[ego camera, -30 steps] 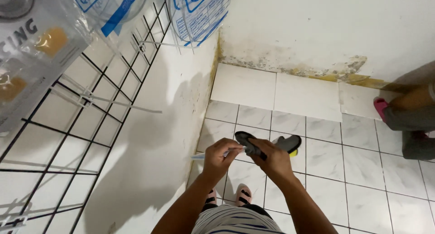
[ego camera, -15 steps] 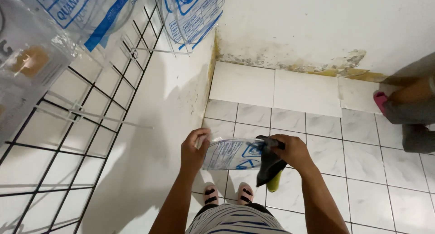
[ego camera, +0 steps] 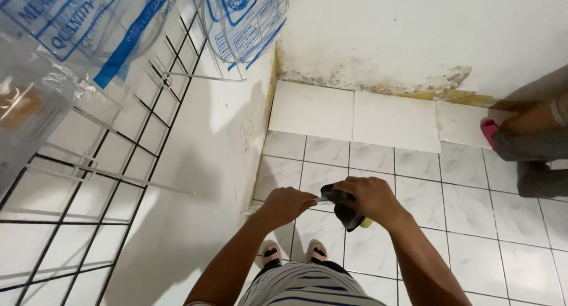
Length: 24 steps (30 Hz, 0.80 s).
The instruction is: Cleaning motorcycle parts in plastic packaging using a cloth before hanging them on a display rack.
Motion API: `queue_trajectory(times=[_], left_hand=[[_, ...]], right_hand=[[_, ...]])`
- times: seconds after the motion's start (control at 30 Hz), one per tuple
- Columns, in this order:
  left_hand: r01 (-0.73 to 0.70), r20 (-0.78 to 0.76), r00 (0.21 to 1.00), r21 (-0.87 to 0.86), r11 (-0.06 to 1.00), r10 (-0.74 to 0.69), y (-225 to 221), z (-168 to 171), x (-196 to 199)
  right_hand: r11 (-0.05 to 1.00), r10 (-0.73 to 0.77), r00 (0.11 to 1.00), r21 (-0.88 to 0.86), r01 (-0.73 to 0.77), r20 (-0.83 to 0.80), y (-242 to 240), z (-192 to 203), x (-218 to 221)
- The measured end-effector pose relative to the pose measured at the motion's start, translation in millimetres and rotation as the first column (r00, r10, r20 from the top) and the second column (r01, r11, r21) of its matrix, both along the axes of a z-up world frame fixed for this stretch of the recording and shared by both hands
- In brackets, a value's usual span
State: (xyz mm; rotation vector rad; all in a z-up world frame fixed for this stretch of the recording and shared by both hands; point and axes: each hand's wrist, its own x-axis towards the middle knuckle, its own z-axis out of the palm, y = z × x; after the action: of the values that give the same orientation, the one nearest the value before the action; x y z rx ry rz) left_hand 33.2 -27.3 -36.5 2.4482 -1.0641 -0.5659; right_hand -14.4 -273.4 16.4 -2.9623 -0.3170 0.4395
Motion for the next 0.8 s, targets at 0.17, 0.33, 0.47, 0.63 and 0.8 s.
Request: queue_trajectory(times=[0.17,0.33,0.47,0.63,0.8], left_hand=[[-0.038,-0.14,0.99,-0.121,0.992,0.021,15.4,13.0,10.6],[-0.022,-0.256,0.965,-0.27,0.963,-0.05,20.3,33.7,9.4],[-0.028,-0.283,0.956,-0.357,0.934,-0.08,18.7,36.9,12.1],[-0.173,-0.347,0.938,-0.477,0.862,-0.004,30.3,24.7,23.0],[-0.542,-0.694,0.715,-0.477,0.692,0.082,31.0,-54.3,37.2]], right_hand=[[0.994,-0.018,1.0,0.109,0.017,0.014,-17.1,11.2,11.1],[0.961,0.036,0.999,0.274,-0.037,0.009,-7.8,34.9,18.1],[0.958,-0.011,1.0,0.288,0.003,0.024,-12.7,45.0,22.7],[0.935,-0.206,0.965,0.324,0.145,0.162,-59.0,27.2,20.2],[0.457,-0.085,0.986,0.885,-0.091,0.145,-74.1,23.4,-12.1]])
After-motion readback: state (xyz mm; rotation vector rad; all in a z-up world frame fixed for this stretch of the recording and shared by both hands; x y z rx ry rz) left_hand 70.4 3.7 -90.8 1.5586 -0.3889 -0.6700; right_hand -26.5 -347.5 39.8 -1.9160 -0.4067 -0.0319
